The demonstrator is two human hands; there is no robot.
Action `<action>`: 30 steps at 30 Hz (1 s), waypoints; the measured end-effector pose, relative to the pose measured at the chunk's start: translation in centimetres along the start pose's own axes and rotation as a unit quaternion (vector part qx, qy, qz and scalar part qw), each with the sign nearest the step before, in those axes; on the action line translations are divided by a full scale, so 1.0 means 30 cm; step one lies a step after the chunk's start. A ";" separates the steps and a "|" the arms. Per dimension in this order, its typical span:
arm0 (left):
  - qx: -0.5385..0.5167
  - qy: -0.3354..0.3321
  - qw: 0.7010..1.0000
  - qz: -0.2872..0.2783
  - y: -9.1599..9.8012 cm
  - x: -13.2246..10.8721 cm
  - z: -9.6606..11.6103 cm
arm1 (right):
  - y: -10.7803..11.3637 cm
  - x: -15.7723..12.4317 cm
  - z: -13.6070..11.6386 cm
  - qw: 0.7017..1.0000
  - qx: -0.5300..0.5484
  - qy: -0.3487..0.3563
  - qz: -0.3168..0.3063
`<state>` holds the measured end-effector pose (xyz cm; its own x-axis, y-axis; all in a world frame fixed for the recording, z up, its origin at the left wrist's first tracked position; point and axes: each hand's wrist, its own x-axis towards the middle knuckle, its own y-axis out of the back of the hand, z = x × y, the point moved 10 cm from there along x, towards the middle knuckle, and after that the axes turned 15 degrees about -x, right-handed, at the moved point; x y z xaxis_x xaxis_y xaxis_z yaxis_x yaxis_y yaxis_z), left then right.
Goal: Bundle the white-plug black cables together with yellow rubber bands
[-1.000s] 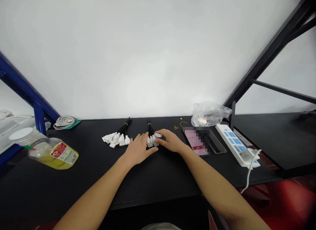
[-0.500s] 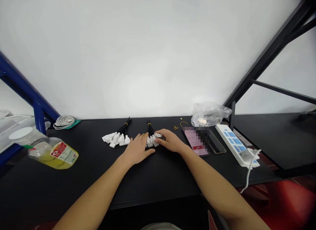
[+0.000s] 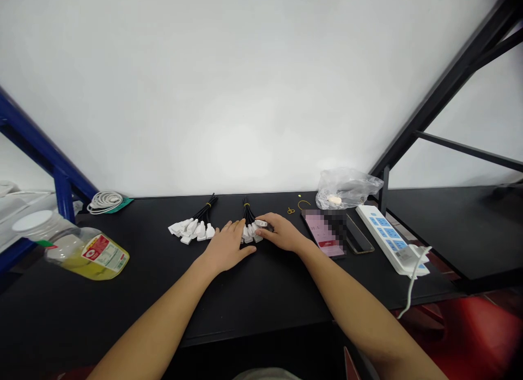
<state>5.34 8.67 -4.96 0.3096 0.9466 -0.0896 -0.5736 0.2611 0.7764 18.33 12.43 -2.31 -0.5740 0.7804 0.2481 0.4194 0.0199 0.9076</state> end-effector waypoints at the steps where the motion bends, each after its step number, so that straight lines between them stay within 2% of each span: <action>1: -0.001 -0.001 1.000 0.000 0.000 0.000 0.000 | 0.001 0.000 0.000 1.000 0.000 0.000 0.001; 18: -0.015 -0.006 1.000 0.000 -0.005 0.001 -0.010 | 0.000 -0.003 -0.002 1.000 -0.012 0.003 -0.003; 22: -0.033 -0.014 0.999 0.021 0.015 0.004 -0.002 | 0.000 -0.008 0.000 1.000 0.006 -0.014 -0.002; 25: -0.076 -0.024 0.995 0.052 0.047 0.011 0.001 | 0.003 -0.012 -0.003 0.999 0.035 -0.022 0.002; 30: -0.238 0.022 0.967 0.084 0.065 0.033 -0.063 | 0.005 -0.013 -0.017 0.998 0.068 -0.016 -0.007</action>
<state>3.08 10.49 -4.71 0.1548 0.9877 -0.0214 -0.9006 0.1500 0.4080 18.26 11.79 -2.10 -0.5582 0.7992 0.2228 0.5046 0.1138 0.8558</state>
